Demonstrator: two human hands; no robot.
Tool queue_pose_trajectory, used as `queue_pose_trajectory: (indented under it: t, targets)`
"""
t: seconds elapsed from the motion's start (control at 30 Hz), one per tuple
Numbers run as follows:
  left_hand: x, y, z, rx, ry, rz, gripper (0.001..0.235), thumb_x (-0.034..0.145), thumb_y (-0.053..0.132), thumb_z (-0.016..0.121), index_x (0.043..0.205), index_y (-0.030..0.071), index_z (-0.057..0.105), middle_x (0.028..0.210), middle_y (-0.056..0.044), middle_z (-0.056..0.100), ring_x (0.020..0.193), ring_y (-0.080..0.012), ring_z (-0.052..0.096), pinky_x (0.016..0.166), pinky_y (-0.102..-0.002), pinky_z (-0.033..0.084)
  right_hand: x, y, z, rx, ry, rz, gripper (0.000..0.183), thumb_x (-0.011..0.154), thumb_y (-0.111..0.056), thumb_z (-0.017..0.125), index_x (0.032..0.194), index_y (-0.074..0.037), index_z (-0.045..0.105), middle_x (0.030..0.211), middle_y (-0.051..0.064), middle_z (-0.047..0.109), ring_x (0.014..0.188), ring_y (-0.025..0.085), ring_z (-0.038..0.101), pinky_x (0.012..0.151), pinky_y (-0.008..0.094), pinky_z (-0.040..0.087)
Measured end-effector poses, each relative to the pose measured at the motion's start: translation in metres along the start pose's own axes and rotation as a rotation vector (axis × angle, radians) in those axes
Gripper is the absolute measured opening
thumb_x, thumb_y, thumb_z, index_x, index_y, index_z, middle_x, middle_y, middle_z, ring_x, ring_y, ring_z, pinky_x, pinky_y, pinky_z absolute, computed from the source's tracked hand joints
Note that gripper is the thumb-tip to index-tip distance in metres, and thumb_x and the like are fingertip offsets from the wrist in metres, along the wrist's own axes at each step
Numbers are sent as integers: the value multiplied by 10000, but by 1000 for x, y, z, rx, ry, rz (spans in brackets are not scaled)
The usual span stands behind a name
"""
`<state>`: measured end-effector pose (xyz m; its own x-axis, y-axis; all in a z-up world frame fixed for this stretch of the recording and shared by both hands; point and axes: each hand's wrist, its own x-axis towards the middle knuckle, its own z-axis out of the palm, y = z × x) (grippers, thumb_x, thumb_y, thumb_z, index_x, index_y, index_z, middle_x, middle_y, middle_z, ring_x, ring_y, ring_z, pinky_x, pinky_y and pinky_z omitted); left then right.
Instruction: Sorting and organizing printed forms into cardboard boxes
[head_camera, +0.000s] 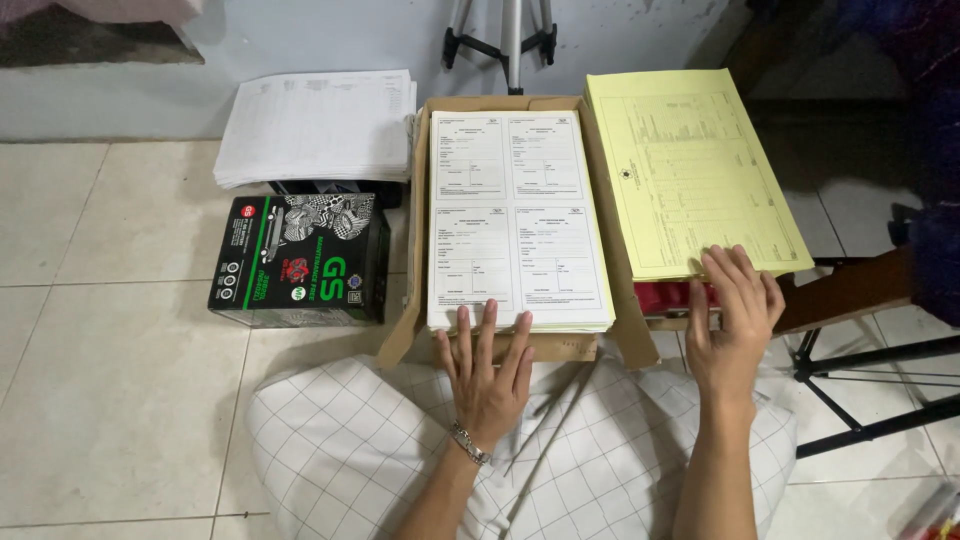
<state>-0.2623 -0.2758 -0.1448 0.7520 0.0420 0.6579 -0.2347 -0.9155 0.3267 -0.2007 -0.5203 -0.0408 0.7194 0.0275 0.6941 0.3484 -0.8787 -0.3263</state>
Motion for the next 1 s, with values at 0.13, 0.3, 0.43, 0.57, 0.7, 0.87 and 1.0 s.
queue_pose_trajectory:
  t: [0.13, 0.3, 0.43, 0.57, 0.7, 0.87, 1.0]
  targets:
    - [-3, -1, 3, 0, -27, 1, 574, 1001, 404, 588, 1529, 348, 370, 1665, -73, 199, 1545, -366, 89, 1260, -617, 24, 4, 0, 1, -69, -25, 7, 366, 957, 101, 718, 1298, -32, 703, 1374, 118, 703, 1435, 303, 530, 1247, 482, 260]
    - [-10, -3, 12, 41, -104, 7, 623, 1001, 393, 585, 1557, 354, 306, 1678, -84, 127, 1544, -363, 23, 1239, -639, -32, 0, 12, 7, -134, 14, -9, 270, 943, 74, 814, 1126, -121, 783, 1227, 40, 783, 1341, 246, 648, 1248, 491, 262]
    - [-20, -6, 18, 35, -30, -4, 685, 1003, 387, 610, 1585, 351, 251, 1692, -79, 29, 1551, -364, -54, 1251, -613, -71, 9, 3, -2, -127, 34, -7, 267, 963, 129, 777, 1092, -105, 782, 1151, 38, 797, 1283, 251, 686, 1237, 482, 285]
    - [-31, -9, 25, 28, -15, 5, 706, 989, 372, 635, 1590, 336, 268, 1695, -70, -19, 1552, -350, -88, 1250, -617, -58, 13, 5, -9, -118, 99, -40, 299, 876, 183, 816, 1038, -67, 788, 1035, 53, 794, 1158, 234, 718, 1215, 469, 336]
    - [-37, -14, 35, 35, -35, 5, 737, 982, 365, 646, 1591, 366, 232, 1698, -50, -33, 1550, -336, -99, 1244, -642, -55, 15, 5, -12, -71, 130, -53, 327, 890, 228, 813, 1054, -51, 774, 1043, 86, 772, 1078, 230, 714, 1203, 488, 389]
    - [-34, -15, 35, 14, -11, 2, 716, 993, 347, 635, 1588, 378, 237, 1699, -15, -28, 1552, -303, -115, 1251, -631, -53, 20, -22, -9, 37, 197, -124, 273, 944, 257, 725, 1010, -4, 771, 1051, 90, 792, 1040, 250, 734, 1175, 453, 409]
    - [-36, -17, 38, -34, -38, -2, 780, 988, 348, 635, 1589, 400, 141, 1695, 16, -105, 1544, -272, -161, 1239, -635, -115, 26, -65, -11, 117, 210, -222, 291, 928, 250, 641, 962, 0, 785, 1006, 106, 797, 1022, 259, 748, 1155, 462, 417]
